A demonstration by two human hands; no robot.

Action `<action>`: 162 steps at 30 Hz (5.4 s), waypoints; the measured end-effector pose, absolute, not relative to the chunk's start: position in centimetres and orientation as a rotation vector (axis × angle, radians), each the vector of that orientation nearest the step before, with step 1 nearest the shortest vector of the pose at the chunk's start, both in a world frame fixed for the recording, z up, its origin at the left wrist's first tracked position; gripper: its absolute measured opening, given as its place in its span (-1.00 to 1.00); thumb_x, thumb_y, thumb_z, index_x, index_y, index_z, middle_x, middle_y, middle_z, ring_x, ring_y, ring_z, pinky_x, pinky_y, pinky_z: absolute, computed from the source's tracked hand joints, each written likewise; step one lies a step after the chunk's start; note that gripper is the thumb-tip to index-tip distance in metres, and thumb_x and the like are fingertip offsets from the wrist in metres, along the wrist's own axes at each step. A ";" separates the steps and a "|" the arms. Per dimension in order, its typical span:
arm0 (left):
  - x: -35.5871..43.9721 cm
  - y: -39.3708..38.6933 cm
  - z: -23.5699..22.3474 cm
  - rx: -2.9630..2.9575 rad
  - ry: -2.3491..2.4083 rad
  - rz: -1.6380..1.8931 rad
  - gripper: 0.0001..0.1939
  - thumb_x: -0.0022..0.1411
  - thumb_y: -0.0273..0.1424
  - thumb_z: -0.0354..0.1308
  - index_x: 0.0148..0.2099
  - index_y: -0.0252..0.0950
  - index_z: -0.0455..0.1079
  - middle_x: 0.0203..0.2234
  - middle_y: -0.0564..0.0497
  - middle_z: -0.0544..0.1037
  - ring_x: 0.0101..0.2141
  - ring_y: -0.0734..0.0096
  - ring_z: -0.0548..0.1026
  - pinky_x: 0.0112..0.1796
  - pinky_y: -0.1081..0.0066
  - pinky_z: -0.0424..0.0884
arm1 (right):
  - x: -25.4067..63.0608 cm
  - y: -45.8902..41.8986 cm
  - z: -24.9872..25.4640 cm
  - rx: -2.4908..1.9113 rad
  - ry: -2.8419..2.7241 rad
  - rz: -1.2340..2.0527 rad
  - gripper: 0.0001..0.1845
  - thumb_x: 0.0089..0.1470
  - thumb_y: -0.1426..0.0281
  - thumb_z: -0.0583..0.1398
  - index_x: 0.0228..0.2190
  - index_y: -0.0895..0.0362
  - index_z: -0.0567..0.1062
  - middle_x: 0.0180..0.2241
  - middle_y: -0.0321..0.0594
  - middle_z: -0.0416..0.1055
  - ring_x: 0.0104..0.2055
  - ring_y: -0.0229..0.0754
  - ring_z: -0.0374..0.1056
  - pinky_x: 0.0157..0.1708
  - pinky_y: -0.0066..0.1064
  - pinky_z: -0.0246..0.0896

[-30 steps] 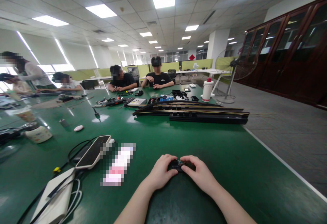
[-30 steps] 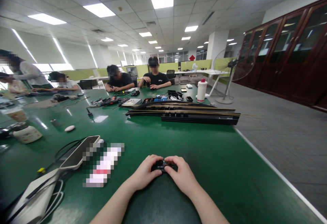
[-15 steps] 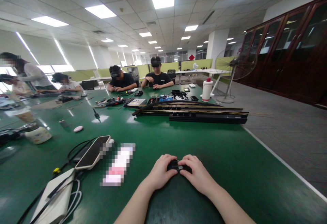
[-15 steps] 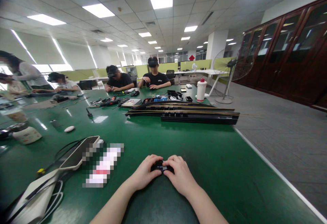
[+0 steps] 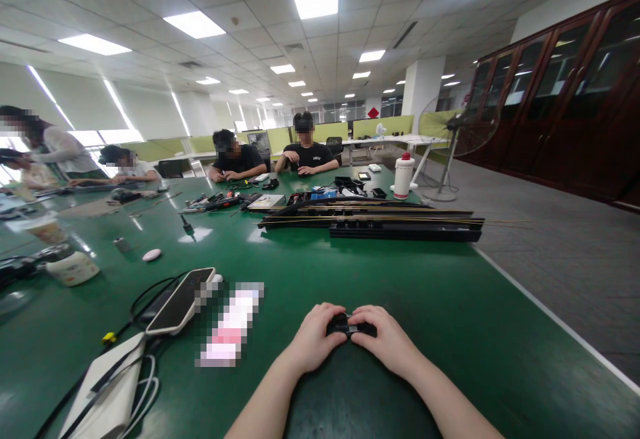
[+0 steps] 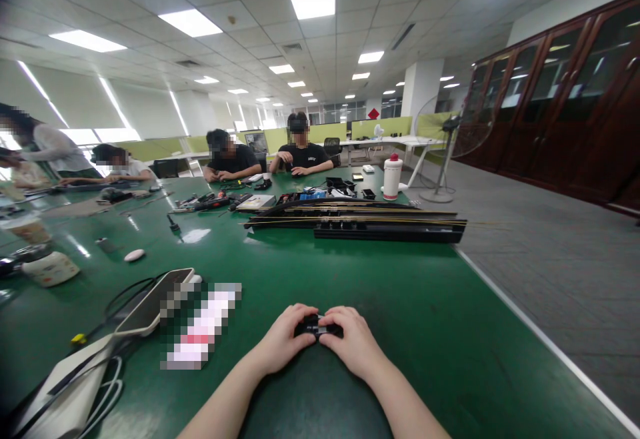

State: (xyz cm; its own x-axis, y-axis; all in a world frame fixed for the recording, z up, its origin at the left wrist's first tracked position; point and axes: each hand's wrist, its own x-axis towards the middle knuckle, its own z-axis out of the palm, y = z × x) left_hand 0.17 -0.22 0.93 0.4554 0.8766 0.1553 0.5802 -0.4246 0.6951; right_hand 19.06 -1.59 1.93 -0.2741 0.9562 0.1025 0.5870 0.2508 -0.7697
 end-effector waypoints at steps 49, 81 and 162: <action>-13.2 -6.5 1.1 1.743 2.637 0.373 -0.31 0.14 -0.18 -0.02 0.17 -0.62 0.02 -0.01 -0.41 0.30 -0.02 -0.09 0.31 -0.06 0.16 0.23 | 19.6 -1.7 1.9 -1.422 -1.941 0.947 -0.63 -0.15 0.35 0.20 -0.20 0.05 0.47 -0.07 -0.18 0.38 0.02 -0.03 0.24 0.06 -0.20 0.04; -7.2 -7.3 3.8 2.140 2.132 0.689 -0.46 0.08 -0.29 0.05 0.11 -0.36 0.15 0.03 -0.19 0.31 0.07 0.09 0.24 0.05 0.18 0.16 | 20.0 -1.9 2.0 -1.359 -1.927 0.956 -0.45 -0.19 0.40 0.23 -0.06 0.09 0.36 -0.05 -0.14 0.37 0.02 -0.08 0.27 0.06 -0.21 0.08; 3.4 4.0 -0.2 2.182 1.194 0.806 -0.62 0.08 -0.47 0.12 -0.01 -0.23 0.30 -0.11 -0.04 0.39 -0.08 0.25 0.31 -0.01 0.27 0.23 | 23.5 3.0 0.6 -1.257 -1.294 0.975 -0.59 -0.23 0.18 0.30 -0.29 0.11 0.50 -0.26 -0.15 0.52 -0.18 -0.05 0.40 -0.07 -0.16 0.23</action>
State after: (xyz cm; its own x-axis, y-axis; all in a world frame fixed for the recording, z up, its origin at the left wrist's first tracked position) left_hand 3.40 3.95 -0.16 0.4342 0.8654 0.2499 0.5556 -0.4757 0.6819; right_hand 23.51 3.02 0.59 0.0877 0.9871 0.1337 0.1437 0.1203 -0.9823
